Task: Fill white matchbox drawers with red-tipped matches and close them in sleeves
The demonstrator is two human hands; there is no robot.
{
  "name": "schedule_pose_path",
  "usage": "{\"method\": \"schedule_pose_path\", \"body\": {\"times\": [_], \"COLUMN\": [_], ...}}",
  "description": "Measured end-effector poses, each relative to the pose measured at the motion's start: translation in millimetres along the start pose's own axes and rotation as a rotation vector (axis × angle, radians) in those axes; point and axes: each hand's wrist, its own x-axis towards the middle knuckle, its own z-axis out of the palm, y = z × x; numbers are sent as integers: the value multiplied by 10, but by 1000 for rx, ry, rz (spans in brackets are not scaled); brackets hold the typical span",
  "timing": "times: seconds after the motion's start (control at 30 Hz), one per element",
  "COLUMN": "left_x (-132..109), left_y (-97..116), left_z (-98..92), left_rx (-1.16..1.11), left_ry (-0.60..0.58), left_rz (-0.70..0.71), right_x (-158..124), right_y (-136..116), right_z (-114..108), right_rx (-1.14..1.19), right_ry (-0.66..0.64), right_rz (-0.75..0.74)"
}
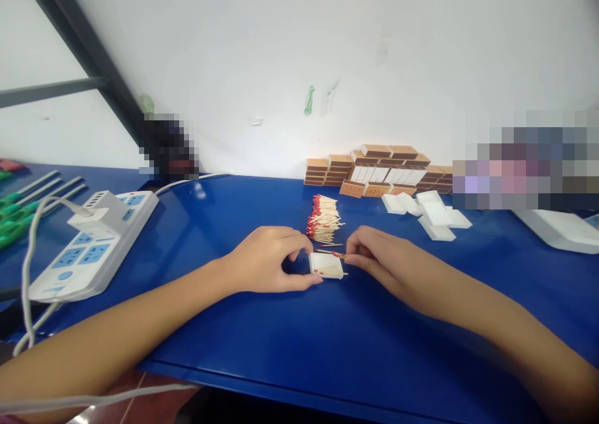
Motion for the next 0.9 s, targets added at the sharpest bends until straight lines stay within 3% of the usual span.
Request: {"method": "schedule_pose_path", "body": {"times": [0.2, 0.37, 0.53, 0.7, 0.9], "left_x": [-7, -17, -9, -5, -10], "left_y": [25, 45, 41, -5, -12], "left_z": [4, 6, -15, -17, -3], "left_rx": [-3, 5, 14, 14, 13], "left_ry": [35, 41, 36, 6, -7], "left_rz": [24, 57, 45, 5, -5], "right_x": [23, 73, 35, -13, 3], "right_y": [-196, -176, -94, -26, -22], "right_z": [171, 258, 157, 21, 68], "right_rx": [-16, -76, -105, -106, -84], "right_ry": [11, 30, 49, 23, -27], "right_rz": [-113, -175, -196, -114, -135]}}
